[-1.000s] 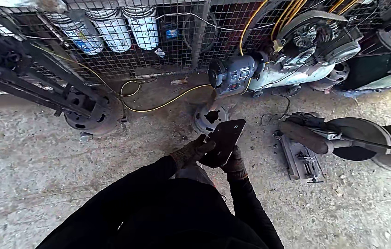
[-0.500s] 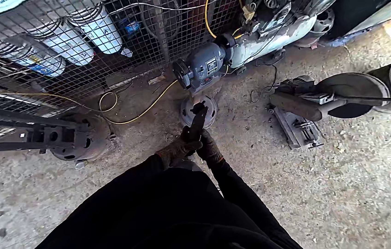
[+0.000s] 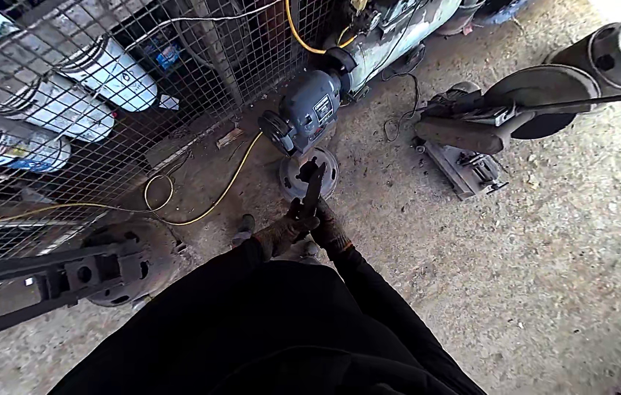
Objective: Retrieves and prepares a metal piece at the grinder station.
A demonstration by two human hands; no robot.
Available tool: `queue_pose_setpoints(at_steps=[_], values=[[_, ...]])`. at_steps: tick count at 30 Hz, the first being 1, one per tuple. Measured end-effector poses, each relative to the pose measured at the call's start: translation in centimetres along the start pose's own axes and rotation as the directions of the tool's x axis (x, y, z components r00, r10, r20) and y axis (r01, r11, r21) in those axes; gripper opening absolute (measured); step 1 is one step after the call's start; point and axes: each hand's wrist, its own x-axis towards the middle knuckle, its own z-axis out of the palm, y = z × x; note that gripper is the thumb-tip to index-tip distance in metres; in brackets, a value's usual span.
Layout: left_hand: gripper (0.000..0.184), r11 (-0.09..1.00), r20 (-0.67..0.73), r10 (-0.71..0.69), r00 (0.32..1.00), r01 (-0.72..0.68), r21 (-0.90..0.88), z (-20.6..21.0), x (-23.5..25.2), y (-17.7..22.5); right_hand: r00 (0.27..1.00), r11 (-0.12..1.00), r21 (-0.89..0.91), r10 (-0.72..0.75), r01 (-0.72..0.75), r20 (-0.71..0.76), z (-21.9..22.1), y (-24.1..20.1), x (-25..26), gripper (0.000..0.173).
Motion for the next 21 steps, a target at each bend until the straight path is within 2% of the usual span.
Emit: queue_pose_setpoints(at_steps=[2,4,6,7,10,13,16,18,21], values=[[0.101,1.0,0.011,-0.015,1.0,0.015,0.022,-2.4,0.9,0.4,0.998,0.993,-0.107,-0.062,0.059,-0.032,1.4,0.6,1.0,0.033],[0.095,0.995,0.028,-0.052,0.998,0.049,0.086,-5.1,1.6,1.4,0.996,0.994,-0.11,-0.019,0.009,-0.089,3.8,0.8,2.1,0.042],[0.092,0.981,0.065,-0.074,0.995,0.061,0.186,-7.7,2.1,2.9,0.989,0.96,-0.281,-0.043,0.001,-0.142,6.1,0.9,3.1,0.039],[0.091,0.974,0.088,-0.071,0.994,0.05,0.221,-8.7,2.3,3.5,0.984,0.96,-0.279,-0.03,-0.02,-0.174,7.1,1.2,3.6,0.041],[0.085,0.953,0.162,-0.047,0.986,-0.005,0.304,-11.9,2.7,3.9,0.972,0.994,-0.08,0.053,-0.073,-0.231,9.8,1.9,4.4,0.039],[0.081,0.967,0.228,-0.064,0.971,0.003,0.255,-13.6,1.8,3.6,0.953,0.991,-0.071,0.09,-0.115,-0.291,11.3,2.5,3.9,0.043],[0.094,0.989,0.274,-0.065,0.96,0.025,0.148,-13.9,1.3,4.3,0.94,0.99,-0.035,0.115,-0.133,-0.321,12.1,2.4,4.3,0.052],[0.086,0.996,0.302,-0.056,0.951,0.033,0.083,-13.9,1.9,4.0,0.927,0.987,-0.012,0.148,-0.162,-0.346,11.9,1.8,4.8,0.059],[0.081,0.999,0.358,-0.042,0.933,0.046,-0.003,-13.8,3.0,4.0,0.915,0.982,-0.03,0.162,-0.185,-0.369,11.5,0.5,5.8,0.06]])
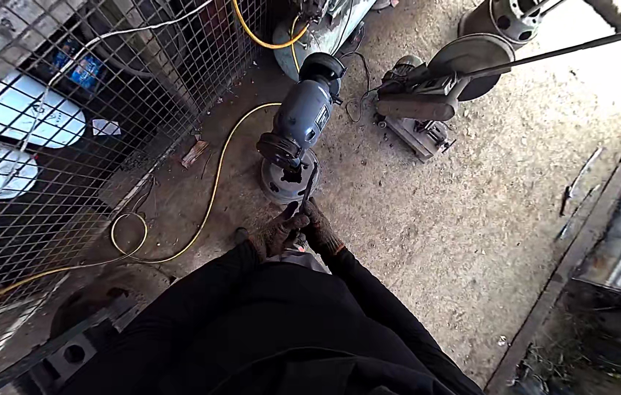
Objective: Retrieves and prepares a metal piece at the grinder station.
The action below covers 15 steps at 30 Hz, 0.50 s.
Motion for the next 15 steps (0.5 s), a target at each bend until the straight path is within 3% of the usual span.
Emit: queue_pose_setpoints(at_steps=[3,5,9,15], values=[[0.064,0.997,0.082,0.035,0.996,-0.029,-0.069,0.0,0.7,0.7,0.999,0.998,-0.045,0.049,-0.05,-0.015,-0.4,-1.2,0.8,0.083],[0.058,0.996,0.08,0.025,0.996,-0.019,-0.082,0.3,0.7,0.9,0.996,0.994,-0.073,0.085,-0.085,0.002,-0.7,-1.2,1.1,0.087],[0.051,0.994,0.02,-0.054,0.998,0.055,-0.095,-0.3,-1.0,0.9,0.993,0.993,-0.046,0.112,-0.111,0.032,0.8,-0.6,0.5,0.075],[0.059,0.969,-0.085,-0.227,0.97,0.233,0.079,-1.5,-2.9,5.6,0.997,0.992,0.108,0.069,-0.064,-0.042,5.1,0.3,0.4,0.054]])
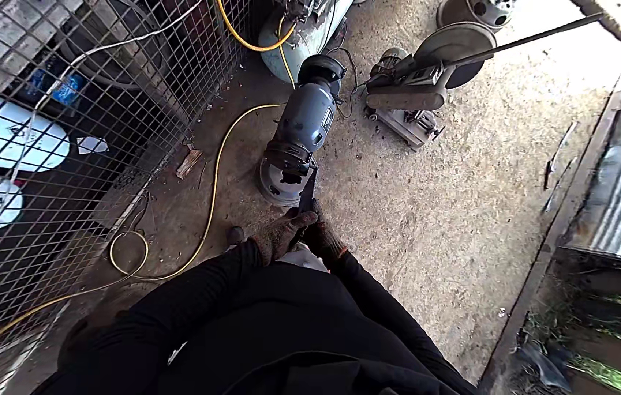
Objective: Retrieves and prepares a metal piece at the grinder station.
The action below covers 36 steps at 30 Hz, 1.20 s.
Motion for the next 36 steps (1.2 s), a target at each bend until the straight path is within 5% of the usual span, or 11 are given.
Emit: queue_pose_setpoints(at_steps=[7,12,20,36], values=[[0.07,0.992,0.046,-0.028,0.999,0.022,0.122,-1.3,-1.7,2.6,0.987,1.0,-0.005,0.016,-0.017,-0.16,3.0,-0.6,0.2,0.071],[0.078,0.989,0.106,-0.091,0.99,0.077,0.125,-2.3,-1.5,1.9,0.95,0.979,-0.049,0.18,-0.198,-0.255,3.9,-2.0,-0.3,0.077],[0.077,0.996,0.102,-0.05,0.994,0.042,0.077,-3.3,-1.1,1.9,0.966,0.988,-0.079,0.11,-0.132,-0.236,4.7,-2.5,0.1,0.072],[0.073,0.993,0.187,-0.104,0.977,0.112,-0.029,-3.4,-0.1,0.1,0.937,0.962,-0.124,0.199,-0.243,-0.288,4.3,-2.7,-0.5,0.08]])
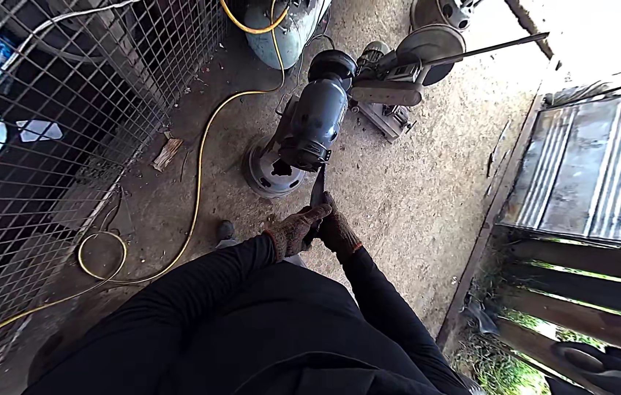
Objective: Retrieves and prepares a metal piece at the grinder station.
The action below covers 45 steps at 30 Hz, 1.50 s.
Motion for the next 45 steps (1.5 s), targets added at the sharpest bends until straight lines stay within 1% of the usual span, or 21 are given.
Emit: queue_pose_setpoints(at_steps=[4,7,11,13,15,18,20,21,25,28,29,30,33,35,36,37,38,39,40,43,45], values=[[0.074,0.997,0.013,-0.025,1.0,0.026,-0.066,0.4,0.5,-0.1,0.998,0.998,-0.021,0.06,-0.06,0.003,-0.3,-0.5,0.0,0.084],[0.077,0.998,0.016,-0.033,0.999,0.034,-0.054,0.3,0.7,-0.2,0.998,0.997,-0.019,0.069,-0.069,0.005,-0.5,-0.6,0.0,0.082],[0.072,1.0,0.022,-0.018,1.0,0.019,-0.013,0.4,0.5,0.0,0.997,0.997,0.0,0.072,-0.072,0.008,-0.6,-0.5,-0.1,0.08],[0.071,1.0,0.008,-0.012,1.0,0.012,0.024,0.6,0.1,0.4,0.999,1.0,0.011,0.021,-0.021,0.033,-0.7,-0.4,-0.3,0.075],[0.066,0.995,-0.017,0.007,1.0,-0.005,0.103,1.1,-0.9,1.3,0.993,0.996,0.021,-0.093,0.091,0.071,-0.8,0.2,-0.3,0.066],[0.051,0.955,-0.093,0.059,0.994,-0.029,0.294,3.4,-5.1,4.7,0.962,0.965,0.088,-0.256,0.248,0.097,-0.8,1.5,0.1,0.044],[0.053,0.954,-0.103,0.119,0.987,-0.085,0.288,3.4,-5.2,4.6,0.938,0.939,-0.023,-0.34,0.342,0.065,-0.8,2.4,0.0,0.027],[0.063,0.964,-0.077,0.139,0.987,-0.117,0.241,2.5,-4.0,3.6,0.924,0.915,-0.131,-0.379,0.382,0.045,-0.7,2.6,-0.2,0.026],[0.074,0.951,-0.062,0.188,0.98,-0.167,0.259,1.1,-2.0,1.5,0.907,0.869,-0.269,-0.419,0.415,0.045,-0.3,2.8,-0.9,0.031],[0.068,0.947,-0.038,0.19,0.981,-0.173,0.271,0.8,-2.1,1.6,0.911,0.876,-0.256,-0.41,0.408,0.049,-0.2,3.1,-0.7,0.028],[0.061,0.943,-0.029,0.202,0.979,-0.187,0.277,0.8,-2.7,2.1,0.913,0.894,-0.188,-0.403,0.406,0.058,-0.3,3.3,-0.2,0.029],[0.055,0.945,-0.022,0.206,0.978,-0.193,0.265,0.9,-3.4,2.7,0.924,0.92,-0.085,-0.378,0.382,0.062,-0.2,3.5,0.1,0.038],[0.056,0.97,-0.013,0.095,0.995,-0.089,0.226,0.2,-3.1,3.2,0.961,0.958,0.091,-0.275,0.271,0.026,0.1,3.5,0.5,0.061],[0.055,0.982,0.021,0.015,1.0,-0.019,0.19,-0.9,-2.0,2.7,0.988,0.976,0.154,-0.156,0.156,-0.008,0.2,3.1,0.8,0.06],[0.055,0.986,0.045,-0.011,0.999,0.003,0.166,-1.3,-1.8,2.8,0.992,0.986,0.11,-0.126,0.128,-0.026,0.1,3.1,1.1,0.052],[0.057,0.988,0.055,-0.029,0.998,0.02,0.153,-1.5,-1.9,3.1,0.989,0.989,-0.039,-0.143,0.141,-0.048,-0.1,3.3,1.5,0.039],[0.063,0.991,0.06,-0.047,0.997,0.039,0.129,-1.8,-1.8,3.3,0.98,0.947,-0.273,-0.191,0.168,-0.062,-0.4,3.5,2.1,0.028],[0.066,0.993,0.067,-0.061,0.996,0.054,0.101,-2.2,-1.3,3.4,0.966,0.853,-0.489,-0.248,0.182,-0.074,-0.6,3.8,2.8,0.027],[0.068,0.995,0.079,-0.071,0.994,0.065,0.078,-2.5,-0.6,3.2,0.956,0.813,-0.55,-0.282,0.194,-0.079,-0.5,4.2,3.5,0.032],[0.073,0.997,0.127,-0.078,0.989,0.074,0.035,-3.8,1.1,2.8,0.937,0.907,-0.342,-0.312,0.245,-0.158,0.7,5.0,4.8,0.036],[0.071,0.998,0.159,-0.065,0.985,0.064,0.006,-4.5,1.3,3.0,0.898,0.849,-0.456,-0.391,0.268,-0.2,1.3,5.4,5.2,0.038]])
